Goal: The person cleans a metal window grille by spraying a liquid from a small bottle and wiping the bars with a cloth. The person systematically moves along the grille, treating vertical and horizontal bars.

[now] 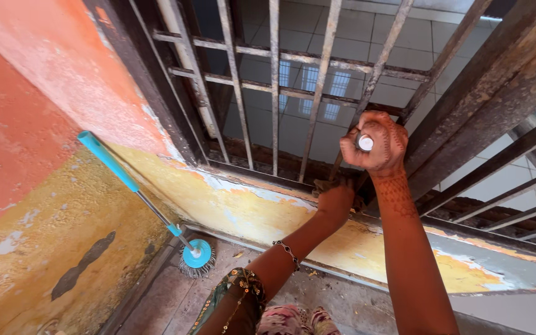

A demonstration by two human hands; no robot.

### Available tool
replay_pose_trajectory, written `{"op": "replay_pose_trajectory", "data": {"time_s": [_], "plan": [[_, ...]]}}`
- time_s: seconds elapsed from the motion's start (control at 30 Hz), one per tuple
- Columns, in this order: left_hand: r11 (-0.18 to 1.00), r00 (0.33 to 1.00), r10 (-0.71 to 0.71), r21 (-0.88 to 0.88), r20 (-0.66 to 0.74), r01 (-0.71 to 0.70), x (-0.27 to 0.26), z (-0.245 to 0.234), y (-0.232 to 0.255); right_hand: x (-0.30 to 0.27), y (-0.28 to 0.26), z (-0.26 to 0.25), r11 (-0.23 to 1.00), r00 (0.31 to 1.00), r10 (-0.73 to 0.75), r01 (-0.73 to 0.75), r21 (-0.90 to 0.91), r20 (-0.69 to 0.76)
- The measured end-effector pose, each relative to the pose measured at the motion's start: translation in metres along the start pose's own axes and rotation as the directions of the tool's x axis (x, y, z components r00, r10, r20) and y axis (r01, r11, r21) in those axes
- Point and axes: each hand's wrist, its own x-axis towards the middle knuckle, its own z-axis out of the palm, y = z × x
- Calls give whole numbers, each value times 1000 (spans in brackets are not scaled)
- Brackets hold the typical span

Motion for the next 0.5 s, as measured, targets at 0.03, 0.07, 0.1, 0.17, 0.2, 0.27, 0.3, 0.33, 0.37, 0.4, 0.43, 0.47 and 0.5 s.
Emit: {"op": "replay_pose_trajectory", "data": {"time_s": [0.03, 0.07, 0.1, 0.17, 0.2, 0.27, 0.3, 0.33, 0.37, 0.4, 0.43, 0.47, 0.5], "plan": [[1000, 1000, 19, 24, -23, -18, 3, -2, 0, 1, 0, 0, 1000, 1000, 5, -5, -3, -13], [998, 999, 32, 49, -36, -31, -4, -5, 0, 1, -2, 0, 999, 1000, 25, -24, 23, -5], [996, 998, 47, 75, -48, -43, -12, -11, 0, 2, -1, -1, 998, 999, 44, -44, 50, 3], [982, 902, 190, 83, -387, -171, -40, -25, -2, 1, -3, -6, 995, 996, 81, -83, 59, 33], [968, 802, 249, 106, -543, -228, -53, -35, -5, 1, -3, -8, 994, 995, 93, -95, 47, 47], [956, 870, 226, -72, -439, -285, -76, -54, -14, 0, -2, -7, 991, 991, 117, -121, 59, 61], [939, 897, 223, -164, -382, -303, -89, -61, -22, -1, 0, -6, 987, 990, 130, -135, 82, 63], [927, 872, 250, -157, -421, -341, -95, -66, -31, -1, 2, -6, 984, 989, 135, -141, 105, 65], [914, 845, 276, -147, -458, -378, -101, -69, -41, -3, 1, -6, 984, 988, 138, -144, 109, 68], [899, 813, 300, -136, -498, -416, -104, -69, -52, -4, 2, -7, 983, 988, 137, -144, 113, 71], [904, 795, 302, -109, -526, -415, -112, -67, -66, -4, 3, -7, 983, 988, 136, -144, 117, 74], [906, 774, 309, -78, -553, -417, -119, -66, -82, -4, 3, -5, 986, 990, 127, -134, 103, 65], [932, 780, 284, -30, -558, -361, -124, -68, -100, -4, 3, -4, 989, 991, 118, -123, 88, 56]]}}
